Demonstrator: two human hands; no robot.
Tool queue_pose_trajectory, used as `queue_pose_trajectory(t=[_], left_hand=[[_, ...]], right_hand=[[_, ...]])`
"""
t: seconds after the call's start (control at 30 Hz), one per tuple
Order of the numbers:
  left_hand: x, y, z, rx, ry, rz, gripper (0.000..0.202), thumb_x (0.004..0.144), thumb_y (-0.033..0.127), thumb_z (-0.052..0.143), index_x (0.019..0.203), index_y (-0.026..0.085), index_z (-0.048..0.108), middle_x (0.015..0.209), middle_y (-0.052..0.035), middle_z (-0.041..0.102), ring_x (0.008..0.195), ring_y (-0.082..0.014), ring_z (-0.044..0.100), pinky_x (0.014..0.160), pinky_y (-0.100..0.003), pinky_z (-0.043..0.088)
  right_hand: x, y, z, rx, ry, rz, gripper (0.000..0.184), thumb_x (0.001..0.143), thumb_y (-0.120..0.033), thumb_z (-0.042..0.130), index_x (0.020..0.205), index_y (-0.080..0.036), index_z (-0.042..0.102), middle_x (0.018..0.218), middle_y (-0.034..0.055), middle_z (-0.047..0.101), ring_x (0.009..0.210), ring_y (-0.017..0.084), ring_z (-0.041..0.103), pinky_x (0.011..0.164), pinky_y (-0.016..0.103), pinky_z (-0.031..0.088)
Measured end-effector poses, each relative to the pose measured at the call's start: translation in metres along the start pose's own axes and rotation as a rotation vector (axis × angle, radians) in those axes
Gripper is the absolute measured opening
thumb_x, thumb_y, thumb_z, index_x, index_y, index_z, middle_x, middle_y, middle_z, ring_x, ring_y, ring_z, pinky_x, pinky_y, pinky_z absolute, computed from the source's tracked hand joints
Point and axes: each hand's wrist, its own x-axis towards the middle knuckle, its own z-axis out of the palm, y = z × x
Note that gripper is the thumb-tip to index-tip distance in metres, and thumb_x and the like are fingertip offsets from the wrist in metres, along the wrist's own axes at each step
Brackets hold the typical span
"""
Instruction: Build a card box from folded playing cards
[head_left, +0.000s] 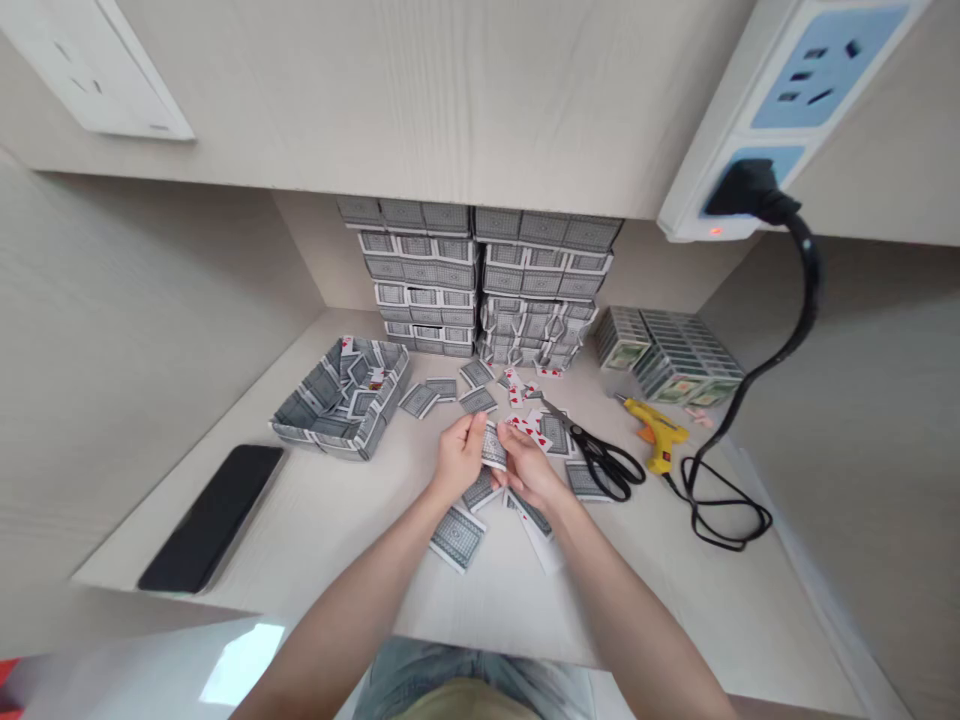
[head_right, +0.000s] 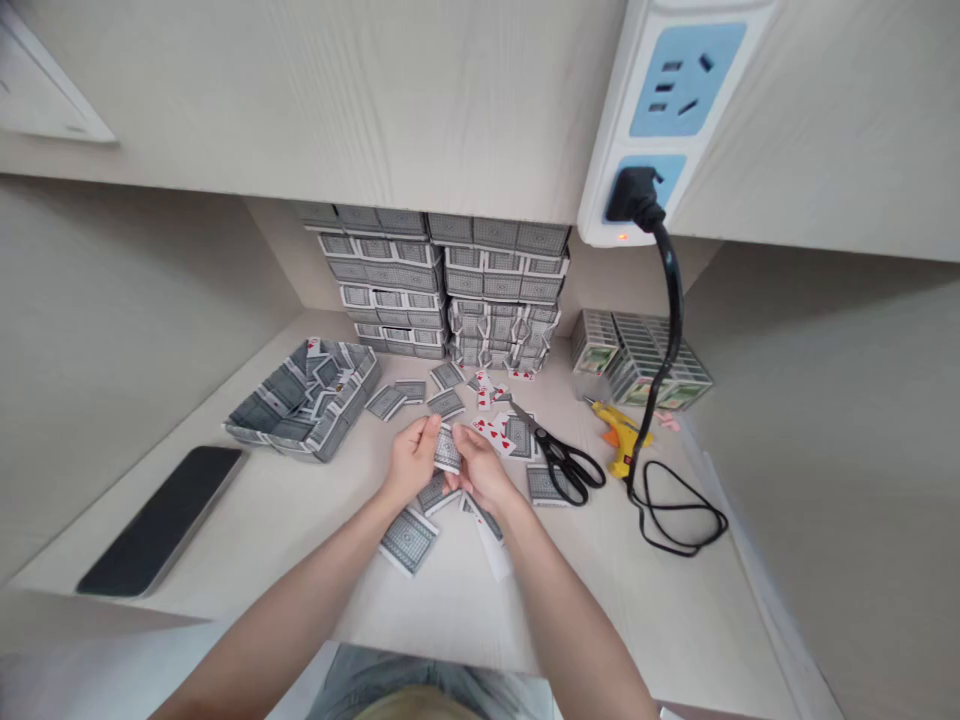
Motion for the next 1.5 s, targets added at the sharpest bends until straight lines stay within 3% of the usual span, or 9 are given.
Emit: queue_pose_trajectory(t=[0.13, 0.27, 0.47, 0.63, 0.9, 1.1, 1.33, 1.43, 1.5], left_hand=[[-0.001, 0.002, 0.004, -0.142, -0.058, -0.079, 0.037, 0.078, 0.052, 0.044, 0.065, 0.017, 0.045, 0.037, 0.0068, 0.046, 0.029, -0.0084, 0.044, 0.030, -0.018, 0.030], [0.003, 0.000, 0.004, -0.228, -0.122, -0.123, 0.039, 0.077, 0.054, 0.045, 0.066, 0.017, 0.046, 0.034, 0.0068, 0.044, 0.025, -0.0079, 0.040, 0.026, -0.017, 0.023], [0.007, -0.005, 0.000, -0.190, -0.178, -0.151, 0.040, 0.075, 0.053, 0.050, 0.063, 0.015, 0.049, 0.036, 0.0064, 0.044, 0.027, -0.0051, 0.037, 0.029, -0.017, 0.023], [0.008, -0.005, 0.001, -0.209, -0.214, -0.170, 0.040, 0.075, 0.052, 0.049, 0.061, 0.015, 0.048, 0.036, 0.0057, 0.044, 0.028, -0.0058, 0.039, 0.030, -0.017, 0.024], [0.008, 0.004, 0.002, -0.313, -0.184, -0.226, 0.040, 0.072, 0.052, 0.053, 0.060, 0.014, 0.049, 0.039, 0.0052, 0.045, 0.027, -0.0068, 0.039, 0.026, -0.018, 0.028], [0.012, 0.004, -0.005, -0.252, -0.098, -0.291, 0.048, 0.071, 0.059, 0.050, 0.052, 0.015, 0.046, 0.031, 0.0062, 0.038, 0.021, -0.0050, 0.029, 0.024, -0.017, 0.016], [0.012, -0.005, -0.007, -0.147, -0.129, -0.230, 0.052, 0.071, 0.062, 0.045, 0.050, 0.016, 0.047, 0.029, 0.0057, 0.037, 0.023, -0.0060, 0.032, 0.025, -0.018, 0.019], [0.011, -0.001, -0.007, -0.124, -0.140, -0.197, 0.046, 0.069, 0.058, 0.053, 0.051, 0.016, 0.046, 0.029, 0.0069, 0.037, 0.023, -0.0059, 0.032, 0.025, -0.017, 0.019], [0.012, 0.003, -0.008, -0.109, -0.134, -0.151, 0.043, 0.067, 0.053, 0.059, 0.050, 0.017, 0.042, 0.031, 0.0079, 0.038, 0.024, -0.0050, 0.033, 0.026, -0.017, 0.019]], right_hand=[[0.001, 0.001, -0.001, 0.032, 0.002, -0.014, 0.037, 0.077, -0.055, 0.049, 0.069, -0.019, 0.048, 0.034, -0.0070, 0.051, 0.020, 0.005, 0.032, 0.027, 0.017, 0.031], [0.000, -0.002, -0.004, -0.088, 0.051, -0.076, 0.037, 0.076, -0.055, 0.050, 0.065, -0.020, 0.047, 0.037, -0.0054, 0.054, 0.022, 0.007, 0.038, 0.022, 0.017, 0.022], [-0.006, -0.006, -0.014, -0.233, 0.008, -0.140, 0.036, 0.078, -0.053, 0.048, 0.067, -0.019, 0.050, 0.042, -0.0041, 0.057, 0.025, 0.009, 0.044, 0.025, 0.019, 0.028], [-0.009, -0.007, -0.010, -0.215, -0.010, -0.138, 0.036, 0.079, -0.053, 0.046, 0.067, -0.019, 0.049, 0.045, -0.0033, 0.059, 0.025, 0.010, 0.046, 0.025, 0.019, 0.028], [-0.008, -0.004, -0.004, -0.181, 0.079, -0.083, 0.044, 0.078, -0.058, 0.042, 0.062, -0.018, 0.049, 0.036, -0.0043, 0.053, 0.017, 0.004, 0.026, 0.020, 0.017, 0.013], [-0.010, -0.007, -0.009, -0.267, 0.097, -0.114, 0.044, 0.078, -0.056, 0.045, 0.057, -0.017, 0.049, 0.035, -0.0031, 0.053, 0.020, 0.005, 0.033, 0.022, 0.016, 0.020], [-0.007, -0.003, -0.006, -0.162, 0.120, -0.065, 0.043, 0.079, -0.057, 0.041, 0.062, -0.018, 0.051, 0.035, -0.0040, 0.050, 0.022, 0.009, 0.037, 0.023, 0.020, 0.022], [-0.007, -0.002, -0.004, -0.280, 0.222, -0.105, 0.044, 0.080, -0.057, 0.037, 0.062, -0.019, 0.050, 0.037, -0.0041, 0.048, 0.024, 0.009, 0.036, 0.025, 0.021, 0.023], [-0.008, -0.004, -0.006, -0.482, 0.301, -0.187, 0.044, 0.082, -0.056, 0.035, 0.060, -0.020, 0.048, 0.038, -0.0044, 0.047, 0.029, 0.010, 0.038, 0.030, 0.022, 0.027]])
